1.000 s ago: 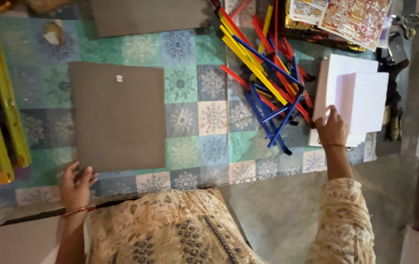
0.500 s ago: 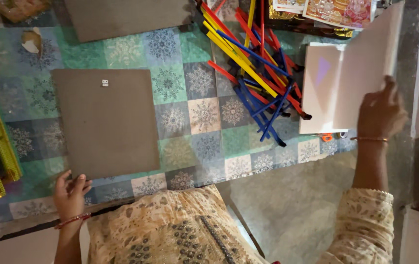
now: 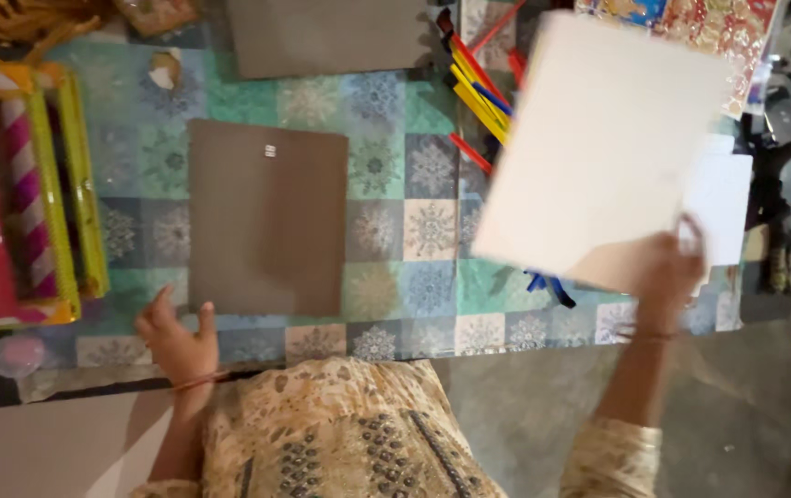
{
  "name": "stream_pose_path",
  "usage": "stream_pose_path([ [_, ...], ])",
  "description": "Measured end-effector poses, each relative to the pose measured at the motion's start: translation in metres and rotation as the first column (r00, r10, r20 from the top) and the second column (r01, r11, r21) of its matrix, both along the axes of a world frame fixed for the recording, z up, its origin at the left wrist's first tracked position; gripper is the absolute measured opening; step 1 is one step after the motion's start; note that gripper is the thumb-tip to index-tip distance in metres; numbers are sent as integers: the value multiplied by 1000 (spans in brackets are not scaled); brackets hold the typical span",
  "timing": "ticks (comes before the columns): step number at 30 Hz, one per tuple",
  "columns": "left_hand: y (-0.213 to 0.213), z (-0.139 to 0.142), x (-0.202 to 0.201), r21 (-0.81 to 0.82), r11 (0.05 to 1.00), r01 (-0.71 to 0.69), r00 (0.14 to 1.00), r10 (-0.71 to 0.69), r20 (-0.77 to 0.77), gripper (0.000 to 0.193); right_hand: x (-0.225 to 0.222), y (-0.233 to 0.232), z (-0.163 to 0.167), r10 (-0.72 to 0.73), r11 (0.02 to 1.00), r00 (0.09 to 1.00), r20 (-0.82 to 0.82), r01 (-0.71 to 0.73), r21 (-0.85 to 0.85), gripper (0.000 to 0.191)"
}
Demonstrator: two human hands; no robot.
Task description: The person picks up a blue plastic frame and a religious print, lays the print on the table, and slides the print into the frame's edge channel. They press the print flat, fit the frame's backing board, and hold up the assembled framed print.
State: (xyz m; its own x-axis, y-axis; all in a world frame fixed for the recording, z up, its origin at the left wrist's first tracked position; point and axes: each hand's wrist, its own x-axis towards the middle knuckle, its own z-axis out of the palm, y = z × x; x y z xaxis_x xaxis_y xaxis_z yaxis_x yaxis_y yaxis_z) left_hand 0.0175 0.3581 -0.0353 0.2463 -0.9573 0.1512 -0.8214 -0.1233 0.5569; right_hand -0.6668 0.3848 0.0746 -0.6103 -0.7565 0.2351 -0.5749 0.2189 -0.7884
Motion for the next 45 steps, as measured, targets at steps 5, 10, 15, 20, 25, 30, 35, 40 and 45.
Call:
stream_pose_path([
  [5, -57, 47, -94, 18, 943, 331, 817, -277, -506, 54, 141, -43, -71, 92, 996, 776, 624, -73, -55, 36],
  [10, -108, 24, -200, -159, 868, 470, 616, -451, -646, 61, 192, -67, -69, 207, 978, 874, 440, -181, -101, 37],
  [15, -139, -19, -264, -14, 931, 366, 519, -216, -827, 61, 176, -71, -47, 214, 972, 882, 420, -148, -184, 39],
  [20, -155, -31, -312, -123, 911, 394, 524, -333, -784, 49, 151, -70, -31, 136, 988, 926, 352, -99, -121, 47],
  [25, -167, -3, -367, -171, 895, 413, 495, -378, -783, 75, 95, -67, -8, 68, 996, 933, 355, -41, -81, 49],
  [30, -173, 35, -414, -73, 860, 505, 463, -342, -818, 76, 48, -51, 11, 27, 999, 939, 344, -16, -36, 53],
  [35, -164, 59, -439, -183, 761, 622, 172, -361, -917, 53, 29, -37, 38, 59, 998, 979, 193, -53, -37, 45],
  [40, -160, 73, -432, -287, 696, 658, 42, -415, -909, 36, 34, -31, 54, -22, 994, 984, 175, 40, -102, 42],
  [45, -192, 70, -390, -306, 861, 405, -64, -308, -949, 45, 4, -18, 21, -292, 937, 944, 157, 315, -152, 43],
])
